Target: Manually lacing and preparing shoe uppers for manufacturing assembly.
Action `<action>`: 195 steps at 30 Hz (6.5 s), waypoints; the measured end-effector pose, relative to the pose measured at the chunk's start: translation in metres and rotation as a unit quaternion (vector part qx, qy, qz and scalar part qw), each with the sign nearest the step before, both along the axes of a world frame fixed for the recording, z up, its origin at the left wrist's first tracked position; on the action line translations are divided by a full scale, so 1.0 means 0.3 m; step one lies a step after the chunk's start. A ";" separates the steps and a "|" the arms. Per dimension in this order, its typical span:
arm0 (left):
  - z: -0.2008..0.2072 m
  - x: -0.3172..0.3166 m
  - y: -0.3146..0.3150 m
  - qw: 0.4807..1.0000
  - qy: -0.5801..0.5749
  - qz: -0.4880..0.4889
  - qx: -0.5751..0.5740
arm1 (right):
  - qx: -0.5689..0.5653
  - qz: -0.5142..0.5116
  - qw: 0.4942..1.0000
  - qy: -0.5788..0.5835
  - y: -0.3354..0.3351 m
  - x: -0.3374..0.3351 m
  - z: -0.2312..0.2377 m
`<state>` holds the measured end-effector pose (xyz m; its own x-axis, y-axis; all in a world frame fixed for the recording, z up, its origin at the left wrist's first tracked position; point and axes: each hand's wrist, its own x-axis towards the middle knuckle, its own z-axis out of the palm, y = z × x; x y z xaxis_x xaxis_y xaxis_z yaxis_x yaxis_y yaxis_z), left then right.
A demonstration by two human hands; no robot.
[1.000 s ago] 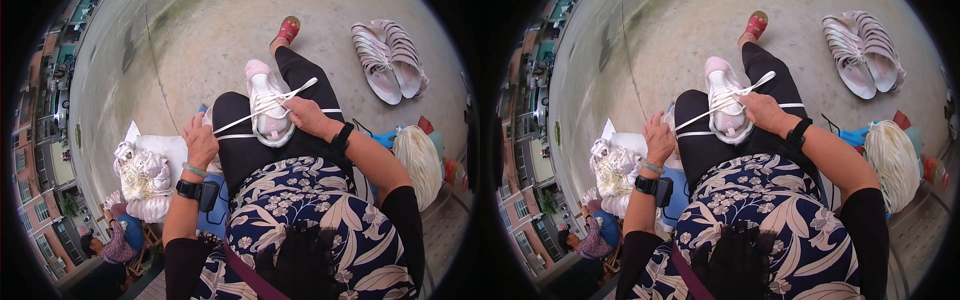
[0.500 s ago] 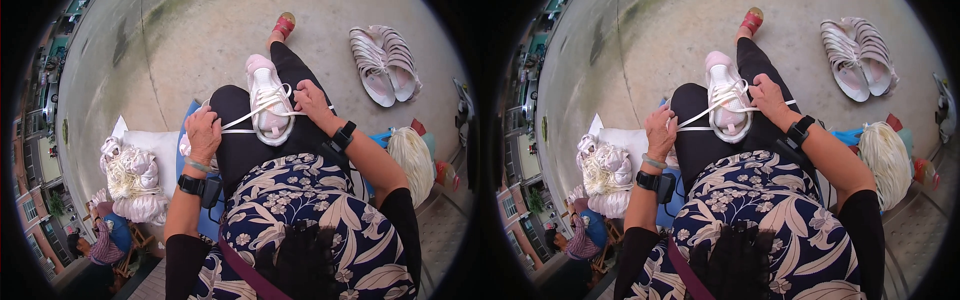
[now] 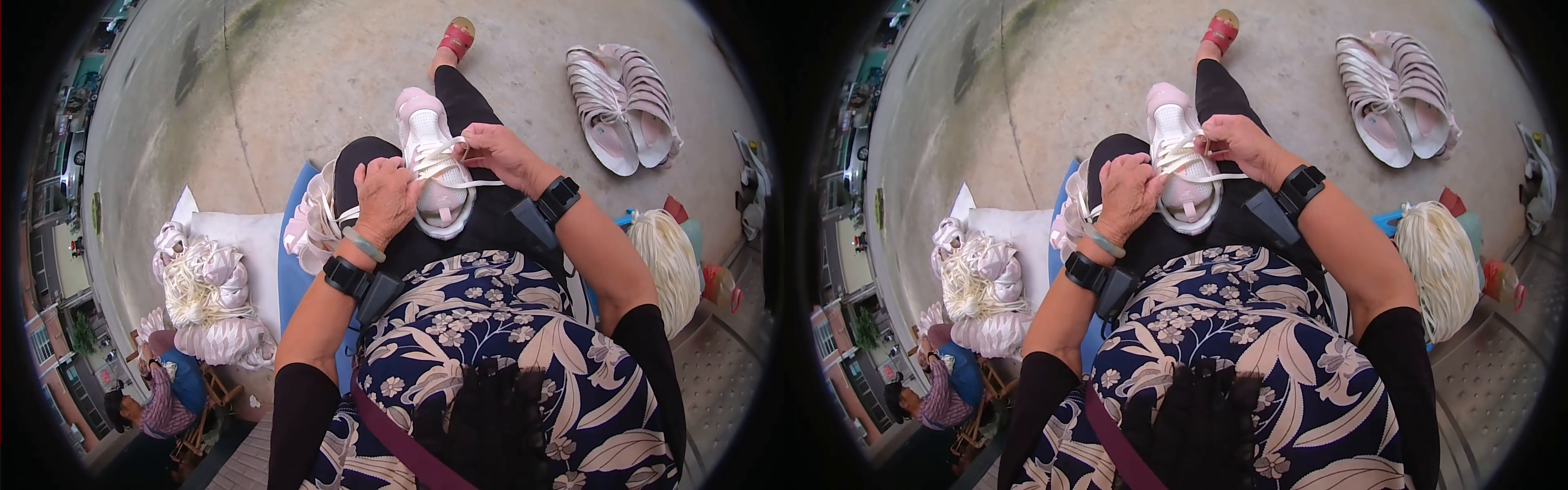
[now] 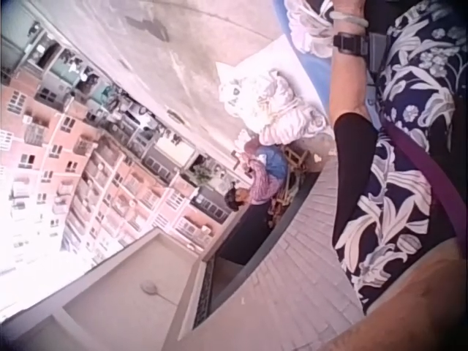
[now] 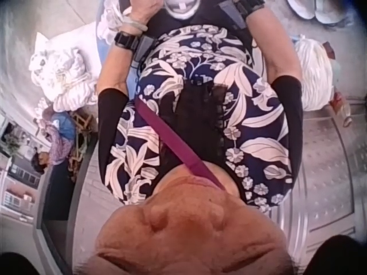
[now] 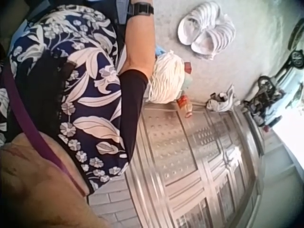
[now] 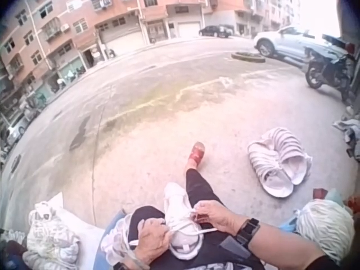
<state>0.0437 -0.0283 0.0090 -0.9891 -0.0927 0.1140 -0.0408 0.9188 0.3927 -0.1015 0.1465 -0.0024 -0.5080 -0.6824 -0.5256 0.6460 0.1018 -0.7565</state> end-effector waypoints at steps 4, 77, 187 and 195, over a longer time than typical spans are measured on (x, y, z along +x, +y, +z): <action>0.012 -0.014 0.002 0.999 0.020 0.001 0.029 | -0.036 0.008 0.999 0.000 0.017 -0.004 -0.016; 0.336 0.050 0.098 0.840 -0.247 -0.293 0.384 | 0.100 0.145 0.688 0.704 -0.107 0.162 0.077; 0.524 -0.057 -0.211 0.835 -0.154 0.088 0.521 | 0.187 -0.225 0.944 0.154 1.034 -0.155 -0.044; 0.671 0.151 -0.529 0.810 0.057 0.191 0.552 | 0.210 -0.238 0.927 0.198 1.090 -0.198 -0.237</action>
<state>0.0891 -0.1871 0.2104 -0.8533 -0.4969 -0.1579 -0.1448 -0.0650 0.9873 -0.1609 0.4735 -0.0736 -0.9088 -0.1080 -0.4030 0.3743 0.2158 -0.9019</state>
